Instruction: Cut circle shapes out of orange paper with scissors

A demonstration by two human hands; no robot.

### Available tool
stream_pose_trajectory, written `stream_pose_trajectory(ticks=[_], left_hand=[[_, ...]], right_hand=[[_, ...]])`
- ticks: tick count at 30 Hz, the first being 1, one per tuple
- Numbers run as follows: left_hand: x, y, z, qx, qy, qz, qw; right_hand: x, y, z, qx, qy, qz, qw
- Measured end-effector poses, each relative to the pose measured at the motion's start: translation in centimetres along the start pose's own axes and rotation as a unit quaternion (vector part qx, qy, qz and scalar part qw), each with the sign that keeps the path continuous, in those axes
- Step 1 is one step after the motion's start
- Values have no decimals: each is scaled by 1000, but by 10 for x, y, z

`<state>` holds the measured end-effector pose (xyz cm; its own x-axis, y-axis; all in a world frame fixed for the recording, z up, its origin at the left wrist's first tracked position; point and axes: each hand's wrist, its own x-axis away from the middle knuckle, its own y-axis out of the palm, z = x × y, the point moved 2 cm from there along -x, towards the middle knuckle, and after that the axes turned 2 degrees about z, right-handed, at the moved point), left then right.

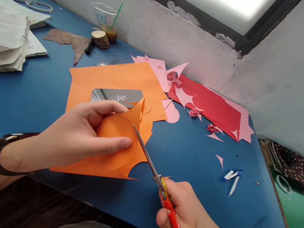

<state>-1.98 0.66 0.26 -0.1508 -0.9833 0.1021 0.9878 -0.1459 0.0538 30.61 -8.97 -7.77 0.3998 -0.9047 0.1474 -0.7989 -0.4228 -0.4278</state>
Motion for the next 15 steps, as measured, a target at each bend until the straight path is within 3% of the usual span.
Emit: stream_pose_trajectory(ticks=[6, 11, 15], left_hand=[[1, 0, -1, 12, 5, -23, 1000], [1, 0, 2, 23, -25, -36, 999], [-1, -1, 8, 4, -8, -25, 1000]], right_hand=[[-1, 0, -12, -52, -35, -20, 998], [0, -1, -13, -71, -13, -9, 997], [1, 0, -9, -81, -3, -11, 997]])
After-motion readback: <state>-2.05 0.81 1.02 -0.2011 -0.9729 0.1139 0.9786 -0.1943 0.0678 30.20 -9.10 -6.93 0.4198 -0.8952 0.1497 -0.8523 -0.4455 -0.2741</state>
